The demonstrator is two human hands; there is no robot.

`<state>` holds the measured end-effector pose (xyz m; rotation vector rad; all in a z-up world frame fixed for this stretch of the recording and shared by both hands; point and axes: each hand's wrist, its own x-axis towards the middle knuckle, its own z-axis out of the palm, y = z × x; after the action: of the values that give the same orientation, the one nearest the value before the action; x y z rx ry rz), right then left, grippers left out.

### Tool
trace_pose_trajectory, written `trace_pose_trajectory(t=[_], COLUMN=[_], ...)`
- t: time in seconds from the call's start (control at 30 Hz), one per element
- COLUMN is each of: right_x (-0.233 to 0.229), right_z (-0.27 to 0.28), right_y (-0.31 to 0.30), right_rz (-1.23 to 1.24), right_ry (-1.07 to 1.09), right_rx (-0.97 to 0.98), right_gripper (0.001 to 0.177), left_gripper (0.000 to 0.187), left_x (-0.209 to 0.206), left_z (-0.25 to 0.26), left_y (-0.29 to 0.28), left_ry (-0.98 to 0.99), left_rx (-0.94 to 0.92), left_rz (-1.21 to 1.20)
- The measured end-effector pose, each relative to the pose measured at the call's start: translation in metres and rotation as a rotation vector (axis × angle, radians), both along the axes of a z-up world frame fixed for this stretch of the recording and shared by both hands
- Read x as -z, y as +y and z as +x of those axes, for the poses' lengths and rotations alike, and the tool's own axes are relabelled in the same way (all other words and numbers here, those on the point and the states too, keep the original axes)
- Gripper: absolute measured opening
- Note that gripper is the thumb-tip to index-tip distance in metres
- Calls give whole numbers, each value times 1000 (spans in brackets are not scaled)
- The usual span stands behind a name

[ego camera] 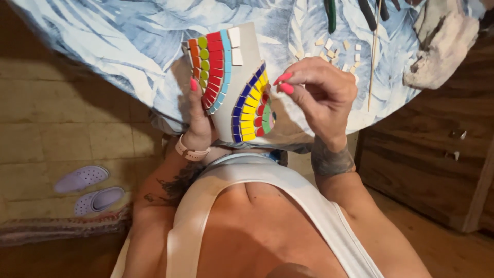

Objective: Applying small mosaic tiles to a cup to create a decorative pattern

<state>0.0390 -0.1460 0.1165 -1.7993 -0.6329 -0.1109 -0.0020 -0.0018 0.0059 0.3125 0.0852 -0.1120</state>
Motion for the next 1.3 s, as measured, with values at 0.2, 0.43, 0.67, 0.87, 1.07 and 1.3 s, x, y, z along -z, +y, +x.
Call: trace_pose_trajectory(t=[0.2,0.43,0.67,0.87,1.07,1.3], right_x=[-23,-25,-26,-30,-30,-20], right_z=[-1,-4,-7,-13,-11,2], right_y=[32,46,55,54,52,50], right_rz=[-183,-309,-321,-362,-413,-281], right_ry=[-170,-178,-11,-41,-83,-59], right_rx=[-53,-12,121,169,183,194], right_gripper=[9,9,11,10,5,8], left_gripper=[65,67,63,65,68,68], left_x=[-2,-7,1,-1,-7,3], left_z=[1,2,2,2,-2,3], left_y=[3,4,2,3,4,1], left_ry=[-48,-38,-18,-32,-37,-54], left_rx=[47,38,9,52,105,89], left_rz=[-40,-65,-65,-94,-136,-114])
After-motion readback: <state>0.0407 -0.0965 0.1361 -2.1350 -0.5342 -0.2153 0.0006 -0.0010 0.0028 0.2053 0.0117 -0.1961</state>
